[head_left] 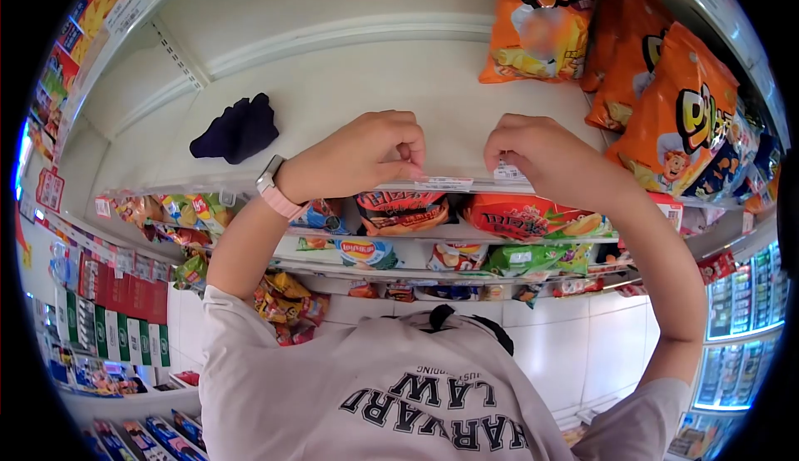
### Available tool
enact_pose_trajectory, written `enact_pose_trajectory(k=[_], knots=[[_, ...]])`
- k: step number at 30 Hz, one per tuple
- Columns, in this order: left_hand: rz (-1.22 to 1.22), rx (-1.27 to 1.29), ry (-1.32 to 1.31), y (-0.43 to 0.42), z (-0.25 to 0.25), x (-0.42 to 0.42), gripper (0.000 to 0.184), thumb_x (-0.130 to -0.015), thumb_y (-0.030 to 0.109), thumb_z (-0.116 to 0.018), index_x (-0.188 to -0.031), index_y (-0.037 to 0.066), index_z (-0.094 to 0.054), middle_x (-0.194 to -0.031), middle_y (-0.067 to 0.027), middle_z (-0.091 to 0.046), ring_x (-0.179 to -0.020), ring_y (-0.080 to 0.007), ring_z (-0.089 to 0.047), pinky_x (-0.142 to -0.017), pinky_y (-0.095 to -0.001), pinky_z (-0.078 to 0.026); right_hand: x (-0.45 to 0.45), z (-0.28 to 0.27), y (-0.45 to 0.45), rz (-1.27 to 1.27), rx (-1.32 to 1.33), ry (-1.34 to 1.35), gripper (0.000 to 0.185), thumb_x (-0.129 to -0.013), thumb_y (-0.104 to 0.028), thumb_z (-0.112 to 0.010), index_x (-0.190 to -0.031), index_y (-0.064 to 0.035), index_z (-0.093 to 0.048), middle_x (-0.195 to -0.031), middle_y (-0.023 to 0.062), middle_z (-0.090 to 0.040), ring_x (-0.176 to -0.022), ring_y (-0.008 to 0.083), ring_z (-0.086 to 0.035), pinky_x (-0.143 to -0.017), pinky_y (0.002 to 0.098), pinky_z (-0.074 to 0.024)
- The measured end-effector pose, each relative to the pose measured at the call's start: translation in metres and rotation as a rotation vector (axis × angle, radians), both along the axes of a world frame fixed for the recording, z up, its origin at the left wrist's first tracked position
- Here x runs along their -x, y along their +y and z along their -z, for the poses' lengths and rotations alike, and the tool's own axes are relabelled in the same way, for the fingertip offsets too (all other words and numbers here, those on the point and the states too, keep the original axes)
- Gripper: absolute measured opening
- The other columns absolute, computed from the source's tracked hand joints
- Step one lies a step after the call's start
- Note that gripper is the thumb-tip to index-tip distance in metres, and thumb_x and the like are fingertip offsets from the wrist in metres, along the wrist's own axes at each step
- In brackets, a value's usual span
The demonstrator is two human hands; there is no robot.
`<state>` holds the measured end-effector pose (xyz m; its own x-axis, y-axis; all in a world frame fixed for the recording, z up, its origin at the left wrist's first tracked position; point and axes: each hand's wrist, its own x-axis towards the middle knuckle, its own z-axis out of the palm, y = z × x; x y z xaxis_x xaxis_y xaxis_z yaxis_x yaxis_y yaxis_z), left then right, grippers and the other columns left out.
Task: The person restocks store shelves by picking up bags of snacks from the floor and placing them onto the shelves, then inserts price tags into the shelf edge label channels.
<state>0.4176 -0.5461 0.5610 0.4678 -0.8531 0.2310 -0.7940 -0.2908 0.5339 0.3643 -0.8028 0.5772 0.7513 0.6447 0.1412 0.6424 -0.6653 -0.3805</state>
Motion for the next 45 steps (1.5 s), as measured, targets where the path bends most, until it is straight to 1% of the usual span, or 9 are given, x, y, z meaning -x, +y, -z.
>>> enact_pose_trajectory(k=[6,10,16,22,25,28,40,43,45], knots=[[-0.012,-0.036,0.011,0.0,-0.003,0.001,0.017,-0.079,0.016,-0.068,-0.081,0.002,-0.059,-0.082,-0.0108,-0.056,-0.078,-0.0255,-0.055,-0.071,-0.0349,-0.045,-0.003,-0.009,-0.009,0.004,0.021,0.159,0.01,-0.078,0.002,-0.061,-0.088,-0.0003,-0.063,-0.083,0.013,-0.063,-0.078,0.0269,-0.059,-0.072,0.0334,-0.0466],[-0.029,-0.031,0.046,-0.001,-0.003,0.002,0.017,-0.077,0.012,-0.071,-0.078,0.002,-0.057,-0.079,-0.0069,-0.055,-0.078,-0.0225,-0.054,-0.07,-0.0319,-0.044,-0.012,-0.015,0.0,-0.061,-0.04,0.17,0.011,-0.078,-0.005,-0.065,-0.087,0.0009,-0.067,-0.082,0.0129,-0.065,-0.076,0.0241,-0.061,-0.071,0.0318,-0.048],[-0.028,-0.04,0.063,-0.001,-0.005,0.002,0.019,-0.078,0.015,-0.071,-0.078,0.002,-0.058,-0.081,-0.008,-0.055,-0.078,-0.0233,-0.054,-0.071,-0.0328,-0.044,-0.039,-0.005,0.004,-0.105,-0.081,0.444,0.015,-0.078,-0.011,-0.07,-0.087,0.0011,-0.069,-0.078,0.0091,-0.068,-0.073,0.0143,-0.062,-0.067,0.0274,-0.048],[-0.035,-0.078,0.072,-0.001,-0.007,0.003,0.02,-0.079,0.018,-0.069,-0.079,0.002,-0.058,-0.083,-0.0098,-0.056,-0.081,-0.0263,-0.054,-0.073,-0.0349,-0.045,-0.044,-0.002,0.005,-0.096,-0.081,0.499,0.02,-0.078,-0.016,-0.07,-0.088,0.0008,-0.07,-0.075,0.0119,-0.068,-0.071,0.0172,-0.062,-0.068,0.0295,-0.0481],[-0.007,-0.036,-0.013,-0.001,-0.004,0.001,0.019,-0.077,0.015,-0.071,-0.077,0.002,-0.057,-0.078,-0.0078,-0.054,-0.077,-0.0239,-0.053,-0.069,-0.0331,-0.043,-0.043,-0.005,0.005,-0.108,-0.032,0.465,0.019,-0.079,-0.016,-0.069,-0.089,0.0004,-0.07,-0.076,0.0115,-0.068,-0.071,0.0168,-0.062,-0.068,0.0293,-0.048],[-0.017,-0.064,0.008,-0.001,-0.006,0.003,0.02,-0.079,0.018,-0.069,-0.079,0.002,-0.058,-0.083,-0.0099,-0.056,-0.08,-0.0266,-0.054,-0.072,-0.0351,-0.044,-0.042,-0.006,0.007,-0.112,-0.027,0.493,0.017,-0.08,-0.013,-0.071,-0.088,0.0015,-0.069,-0.077,0.0062,-0.066,-0.07,0.0119,-0.059,-0.065,0.0262,-0.0464],[-0.01,-0.078,0.024,-0.001,-0.007,0.002,0.019,-0.079,0.018,-0.069,-0.079,0.002,-0.059,-0.082,-0.0099,-0.056,-0.079,-0.0249,-0.055,-0.072,-0.0341,-0.045,-0.044,-0.003,0.005,-0.102,-0.038,0.549,0.017,-0.082,-0.014,-0.069,-0.089,0.0013,-0.069,-0.078,0.0052,-0.066,-0.07,0.0104,-0.058,-0.065,0.025,-0.0456],[-0.021,-0.079,0.022,-0.001,-0.007,0.002,0.019,-0.079,0.018,-0.069,-0.079,0.002,-0.059,-0.083,-0.0099,-0.056,-0.078,-0.0249,-0.056,-0.071,-0.0343,-0.045,-0.046,-0.001,0.004,-0.143,-0.074,0.541,0.022,-0.081,-0.018,-0.068,-0.092,0.0013,-0.07,-0.079,0.0101,-0.069,-0.072,0.0145,-0.062,-0.067,0.0282,-0.0483],[-0.03,-0.076,0.043,-0.002,-0.007,0.003,0.019,-0.078,0.018,-0.07,-0.079,0.002,-0.059,-0.083,-0.0099,-0.056,-0.078,-0.0249,-0.056,-0.071,-0.0342,-0.045,-0.046,-0.001,0.004,-0.136,-0.067,0.54,0.023,-0.081,-0.018,-0.068,-0.092,0.0013,-0.07,-0.079,0.0098,-0.069,-0.072,0.0145,-0.062,-0.067,0.0283,-0.0482]])
